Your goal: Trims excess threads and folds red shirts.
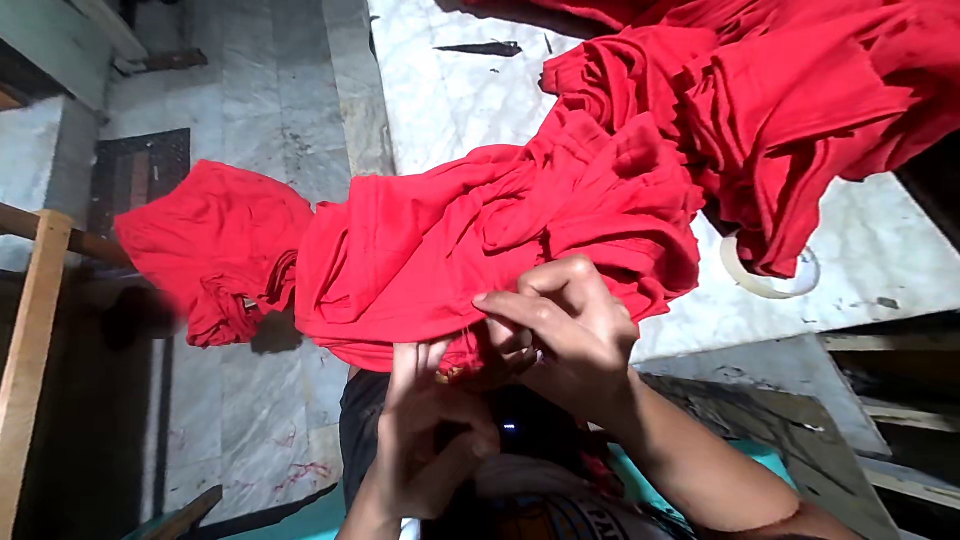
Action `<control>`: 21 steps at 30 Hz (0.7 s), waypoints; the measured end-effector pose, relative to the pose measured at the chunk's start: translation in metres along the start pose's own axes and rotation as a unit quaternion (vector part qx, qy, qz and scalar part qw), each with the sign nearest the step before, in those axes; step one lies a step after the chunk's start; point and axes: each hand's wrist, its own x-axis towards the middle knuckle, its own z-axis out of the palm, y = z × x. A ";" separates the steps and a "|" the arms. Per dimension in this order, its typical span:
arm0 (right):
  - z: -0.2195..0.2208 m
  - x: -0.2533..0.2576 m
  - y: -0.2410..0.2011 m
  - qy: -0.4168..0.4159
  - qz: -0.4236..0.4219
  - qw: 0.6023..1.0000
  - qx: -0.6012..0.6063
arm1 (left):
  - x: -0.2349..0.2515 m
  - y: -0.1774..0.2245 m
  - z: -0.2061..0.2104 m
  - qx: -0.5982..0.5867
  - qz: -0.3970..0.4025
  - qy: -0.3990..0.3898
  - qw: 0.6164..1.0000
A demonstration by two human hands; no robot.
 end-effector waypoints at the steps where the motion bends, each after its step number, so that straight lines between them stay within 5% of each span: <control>1: 0.000 0.000 0.001 0.005 0.000 1.000 0.002 | -0.002 0.001 -0.002 0.005 -0.002 -0.008 1.000; 12: -0.004 0.005 0.001 -0.008 0.057 0.995 0.087 | -0.011 0.009 -0.028 0.040 -0.005 -0.136 0.990; 16: -0.005 0.008 0.001 -0.050 0.081 0.972 0.214 | -0.007 0.009 -0.032 0.034 -0.002 -0.137 0.990; 21: -0.004 0.011 0.004 -0.062 0.219 0.929 0.291 | -0.005 0.043 -0.027 -0.013 -0.055 -0.178 0.982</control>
